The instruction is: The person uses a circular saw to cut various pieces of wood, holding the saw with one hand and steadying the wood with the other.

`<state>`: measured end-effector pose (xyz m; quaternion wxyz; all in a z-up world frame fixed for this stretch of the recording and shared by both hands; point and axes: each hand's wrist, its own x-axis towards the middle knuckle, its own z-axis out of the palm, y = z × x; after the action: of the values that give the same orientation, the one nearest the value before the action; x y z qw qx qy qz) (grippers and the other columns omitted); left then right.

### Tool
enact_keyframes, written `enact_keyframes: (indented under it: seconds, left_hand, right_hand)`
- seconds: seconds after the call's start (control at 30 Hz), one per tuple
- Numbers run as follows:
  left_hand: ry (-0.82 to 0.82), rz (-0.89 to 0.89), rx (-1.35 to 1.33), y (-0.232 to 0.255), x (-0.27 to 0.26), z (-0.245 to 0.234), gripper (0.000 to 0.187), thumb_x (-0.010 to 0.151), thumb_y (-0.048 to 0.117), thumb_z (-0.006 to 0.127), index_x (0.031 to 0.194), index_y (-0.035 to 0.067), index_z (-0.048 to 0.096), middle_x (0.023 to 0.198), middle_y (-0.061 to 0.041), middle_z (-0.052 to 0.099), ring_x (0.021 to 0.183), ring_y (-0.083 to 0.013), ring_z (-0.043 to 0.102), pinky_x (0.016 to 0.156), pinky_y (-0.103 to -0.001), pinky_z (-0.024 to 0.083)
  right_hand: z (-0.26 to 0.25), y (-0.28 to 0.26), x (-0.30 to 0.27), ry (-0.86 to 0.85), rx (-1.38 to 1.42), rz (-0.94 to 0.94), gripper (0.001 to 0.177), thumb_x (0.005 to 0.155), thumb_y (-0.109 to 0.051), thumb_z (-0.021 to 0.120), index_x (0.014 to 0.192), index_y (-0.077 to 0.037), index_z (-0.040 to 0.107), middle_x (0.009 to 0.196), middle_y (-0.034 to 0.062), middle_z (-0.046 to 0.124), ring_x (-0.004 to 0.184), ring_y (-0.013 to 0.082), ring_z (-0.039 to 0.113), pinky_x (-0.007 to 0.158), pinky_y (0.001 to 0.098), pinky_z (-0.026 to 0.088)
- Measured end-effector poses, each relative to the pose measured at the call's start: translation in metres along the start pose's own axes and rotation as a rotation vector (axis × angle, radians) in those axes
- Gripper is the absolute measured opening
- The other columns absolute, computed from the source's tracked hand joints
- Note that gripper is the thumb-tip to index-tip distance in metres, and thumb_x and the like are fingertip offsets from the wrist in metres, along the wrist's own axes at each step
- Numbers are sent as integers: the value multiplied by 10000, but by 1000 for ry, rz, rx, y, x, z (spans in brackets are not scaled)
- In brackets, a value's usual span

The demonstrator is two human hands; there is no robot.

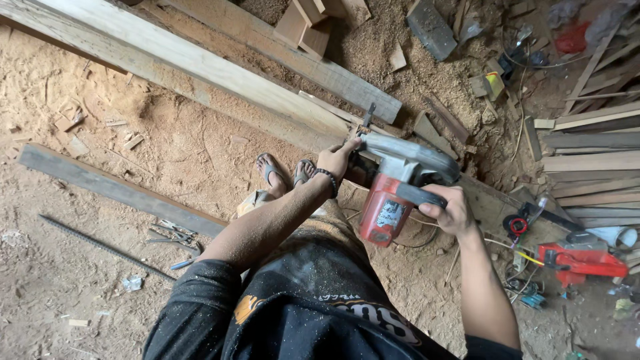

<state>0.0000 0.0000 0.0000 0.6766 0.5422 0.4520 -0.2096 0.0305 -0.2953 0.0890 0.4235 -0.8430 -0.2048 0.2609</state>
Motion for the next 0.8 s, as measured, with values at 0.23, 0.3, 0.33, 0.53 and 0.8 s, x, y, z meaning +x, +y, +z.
enact_keyframes:
  seconds: [0.23,0.3,0.33,0.53,0.8]
  left_hand:
    - [29,1,58,-14,10,11,831,656,768,762,1239,177,734,1230,-132,723,1288,-315,606,1097,-399,470]
    - [42,31,40,-17,16,13,815,673,756,761,1221,154,739,1215,-156,723,1290,-328,605,1094,-403,468]
    - [46,30,36,-15,16,12,815,673,756,761,1221,154,739,1215,-156,723,1290,-328,605,1094,-403,468]
    - [75,48,4,-14,15,5,811,674,748,759,1216,146,741,1226,-157,719,1290,-332,606,1091,-403,464]
    - [81,71,6,-14,24,-7,841,687,757,763,1246,130,721,1270,-160,698,1315,-320,590,1119,-416,447]
  right_hand:
    - [-2,-1,6,-53,-16,34,439,765,-568,711,889,-152,771,550,115,557,543,179,546,485,355,446]
    - [-3,-8,10,-91,-35,33,409,788,-557,681,851,-158,752,477,57,540,472,167,551,460,299,434]
    - [-4,-8,12,-96,-35,31,409,788,-557,681,851,-158,752,477,57,540,472,167,551,460,299,434]
    - [1,-6,17,-123,-59,2,400,795,-564,686,856,-173,751,537,95,538,513,180,519,483,313,421]
    - [15,-11,24,-94,-65,-25,435,794,-598,688,845,-169,729,585,96,562,562,181,535,518,328,421]
